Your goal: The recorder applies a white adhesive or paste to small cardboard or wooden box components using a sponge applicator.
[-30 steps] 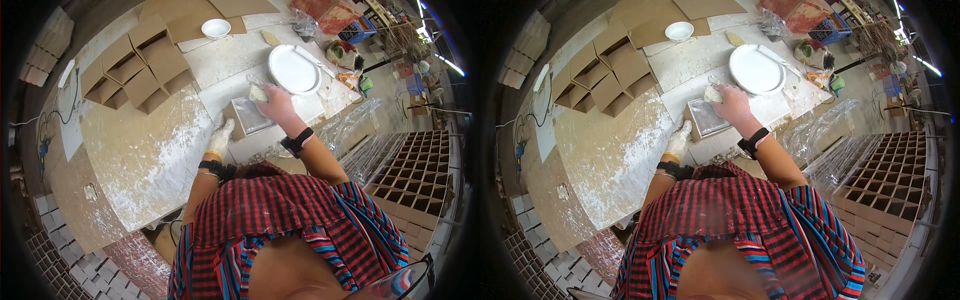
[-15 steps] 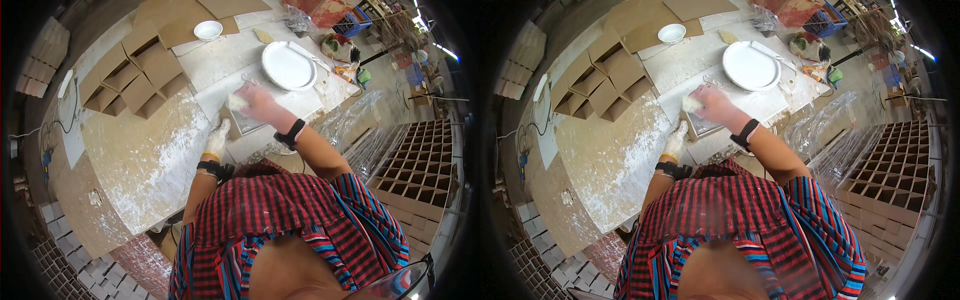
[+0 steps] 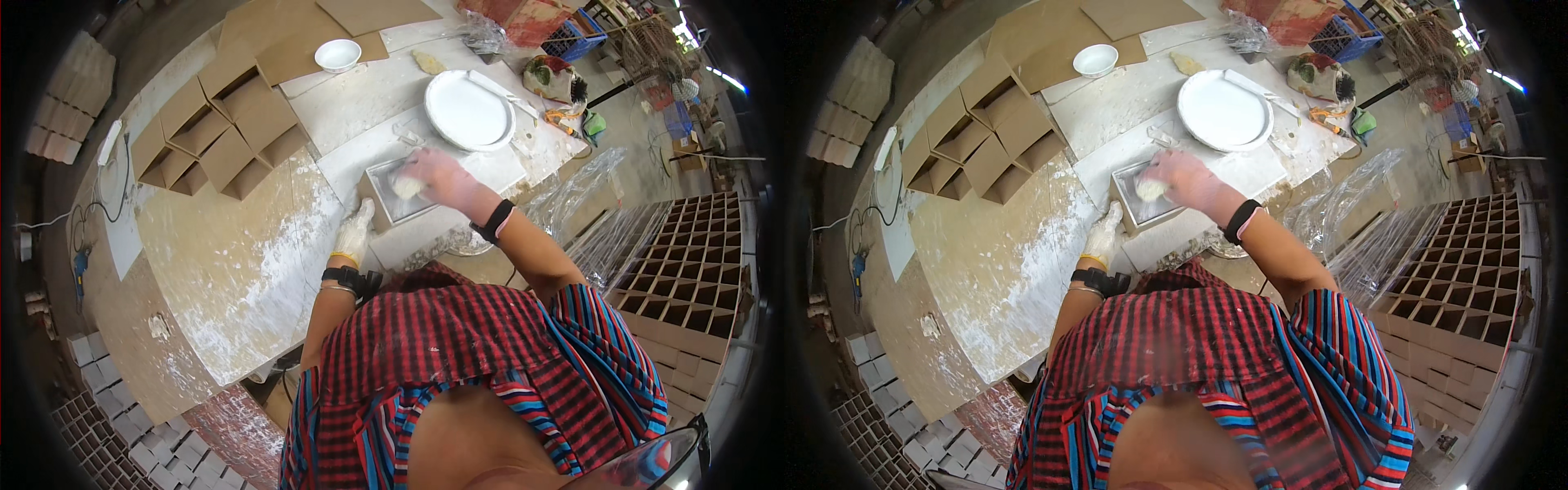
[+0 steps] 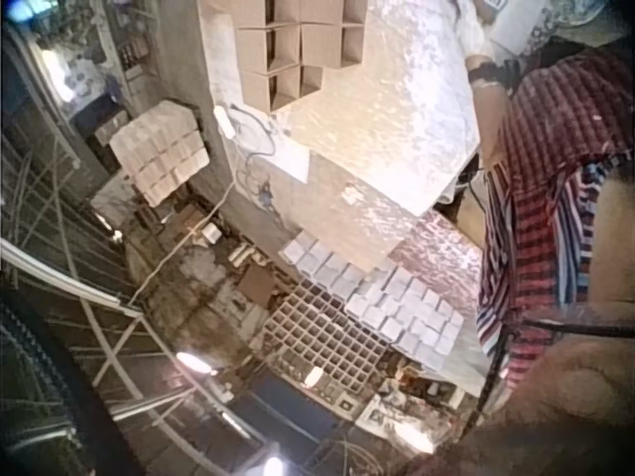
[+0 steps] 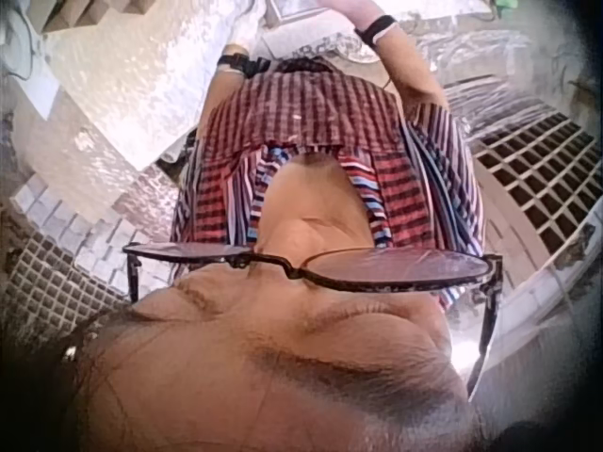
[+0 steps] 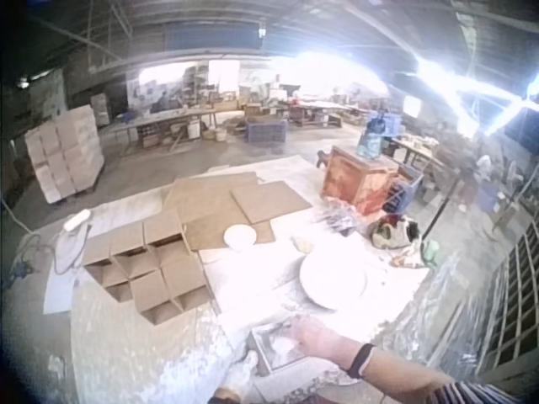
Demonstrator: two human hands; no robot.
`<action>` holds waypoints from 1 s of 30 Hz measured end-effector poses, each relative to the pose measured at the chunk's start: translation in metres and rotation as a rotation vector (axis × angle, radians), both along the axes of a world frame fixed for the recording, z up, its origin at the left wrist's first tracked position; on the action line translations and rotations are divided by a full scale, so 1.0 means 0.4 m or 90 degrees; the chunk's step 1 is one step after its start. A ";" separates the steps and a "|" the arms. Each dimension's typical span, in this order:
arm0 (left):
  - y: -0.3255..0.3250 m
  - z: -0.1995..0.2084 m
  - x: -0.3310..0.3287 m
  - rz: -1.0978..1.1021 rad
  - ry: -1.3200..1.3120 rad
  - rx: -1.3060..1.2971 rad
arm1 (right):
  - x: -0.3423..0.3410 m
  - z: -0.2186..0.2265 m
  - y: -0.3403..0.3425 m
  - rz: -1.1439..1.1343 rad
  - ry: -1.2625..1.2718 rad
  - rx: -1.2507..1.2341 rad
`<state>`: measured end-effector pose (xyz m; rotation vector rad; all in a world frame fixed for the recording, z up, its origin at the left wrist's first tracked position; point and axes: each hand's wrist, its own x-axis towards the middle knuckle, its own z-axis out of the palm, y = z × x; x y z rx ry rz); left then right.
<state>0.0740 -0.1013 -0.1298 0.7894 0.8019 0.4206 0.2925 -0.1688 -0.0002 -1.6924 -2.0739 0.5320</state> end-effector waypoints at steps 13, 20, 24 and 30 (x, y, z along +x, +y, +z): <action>0.007 0.035 0.007 0.061 0.089 -0.078 | -0.007 0.015 -0.052 -0.374 0.479 -0.004; 0.034 0.292 0.089 -0.045 0.134 0.434 | 0.078 0.076 -0.127 -0.423 0.659 0.000; -0.011 0.356 0.142 -0.242 0.437 0.977 | 0.089 0.064 -0.128 -0.444 0.674 0.007; -0.082 0.304 0.171 -0.495 0.506 0.984 | 0.116 0.048 -0.055 -0.404 0.373 0.018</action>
